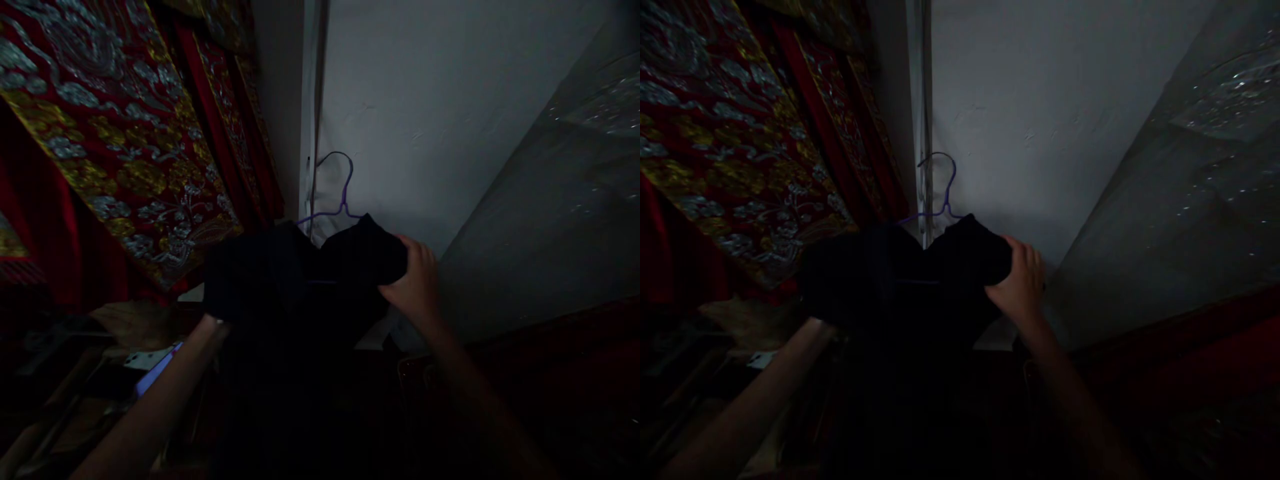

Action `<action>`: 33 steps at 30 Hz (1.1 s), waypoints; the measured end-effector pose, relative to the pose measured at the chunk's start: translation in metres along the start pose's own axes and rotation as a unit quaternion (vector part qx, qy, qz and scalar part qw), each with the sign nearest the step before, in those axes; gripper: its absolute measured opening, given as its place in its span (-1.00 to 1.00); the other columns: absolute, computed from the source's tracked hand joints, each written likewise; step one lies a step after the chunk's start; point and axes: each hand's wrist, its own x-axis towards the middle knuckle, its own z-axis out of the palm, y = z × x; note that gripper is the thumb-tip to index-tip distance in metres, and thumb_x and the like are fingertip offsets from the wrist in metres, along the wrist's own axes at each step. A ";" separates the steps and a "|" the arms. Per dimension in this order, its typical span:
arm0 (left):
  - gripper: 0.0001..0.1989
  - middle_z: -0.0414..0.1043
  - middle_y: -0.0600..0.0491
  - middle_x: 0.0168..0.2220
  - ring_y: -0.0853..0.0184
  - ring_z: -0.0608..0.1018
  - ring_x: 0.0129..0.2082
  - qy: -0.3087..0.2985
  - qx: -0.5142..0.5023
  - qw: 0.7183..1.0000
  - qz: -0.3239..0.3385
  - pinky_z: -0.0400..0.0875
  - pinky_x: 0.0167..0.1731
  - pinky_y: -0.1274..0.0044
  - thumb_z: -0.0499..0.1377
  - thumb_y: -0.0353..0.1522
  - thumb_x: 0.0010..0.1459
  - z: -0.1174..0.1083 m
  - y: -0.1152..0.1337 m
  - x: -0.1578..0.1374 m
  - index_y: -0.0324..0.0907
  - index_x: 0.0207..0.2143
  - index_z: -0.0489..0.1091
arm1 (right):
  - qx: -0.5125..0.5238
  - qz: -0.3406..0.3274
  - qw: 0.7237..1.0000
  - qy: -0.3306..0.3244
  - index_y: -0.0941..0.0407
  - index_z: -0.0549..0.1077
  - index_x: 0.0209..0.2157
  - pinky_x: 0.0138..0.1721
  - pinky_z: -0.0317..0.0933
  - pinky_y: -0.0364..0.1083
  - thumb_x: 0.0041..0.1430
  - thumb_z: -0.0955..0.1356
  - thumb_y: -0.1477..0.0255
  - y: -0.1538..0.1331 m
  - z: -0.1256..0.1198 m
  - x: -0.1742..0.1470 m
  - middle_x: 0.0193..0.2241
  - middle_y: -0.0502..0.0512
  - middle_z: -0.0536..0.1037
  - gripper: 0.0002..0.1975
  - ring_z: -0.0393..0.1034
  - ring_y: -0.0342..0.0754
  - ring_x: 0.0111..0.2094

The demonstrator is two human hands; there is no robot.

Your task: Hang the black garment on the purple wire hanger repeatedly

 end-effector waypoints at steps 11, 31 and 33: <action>-0.79 0.39 0.11 -0.41 0.35 0.46 -0.37 -0.071 0.338 0.912 0.223 0.34 -0.30 0.55 0.18 -0.22 0.28 0.022 -0.043 -0.075 -0.15 -0.35 0.39 | -0.048 -0.022 0.998 -0.032 0.11 0.26 0.27 0.04 0.21 0.23 -0.03 0.51 0.25 -0.032 -0.004 0.051 0.00 0.32 0.44 -0.17 0.32 0.33 0.03; -0.66 0.58 0.05 -0.38 0.30 0.57 -0.38 -0.118 0.280 0.952 0.028 0.42 -0.40 0.57 0.25 -0.13 0.23 0.056 -0.047 -0.097 -0.25 -0.36 0.54 | 0.327 0.195 0.919 -0.101 0.11 0.50 -0.17 0.01 0.31 0.07 0.24 0.36 0.11 -0.036 0.038 -0.086 -0.18 0.19 0.60 -0.65 0.48 0.10 -0.09; -0.68 0.61 0.03 -0.32 0.28 0.60 -0.32 -0.137 0.260 0.956 0.019 0.45 -0.33 0.55 0.25 -0.14 0.25 0.058 -0.044 -0.110 -0.24 -0.30 0.57 | 0.379 0.261 0.868 -0.186 0.11 0.47 -0.44 -0.26 0.30 -0.05 0.26 0.31 0.05 -0.055 0.049 -0.112 -0.47 0.09 0.54 -0.58 0.46 0.01 -0.36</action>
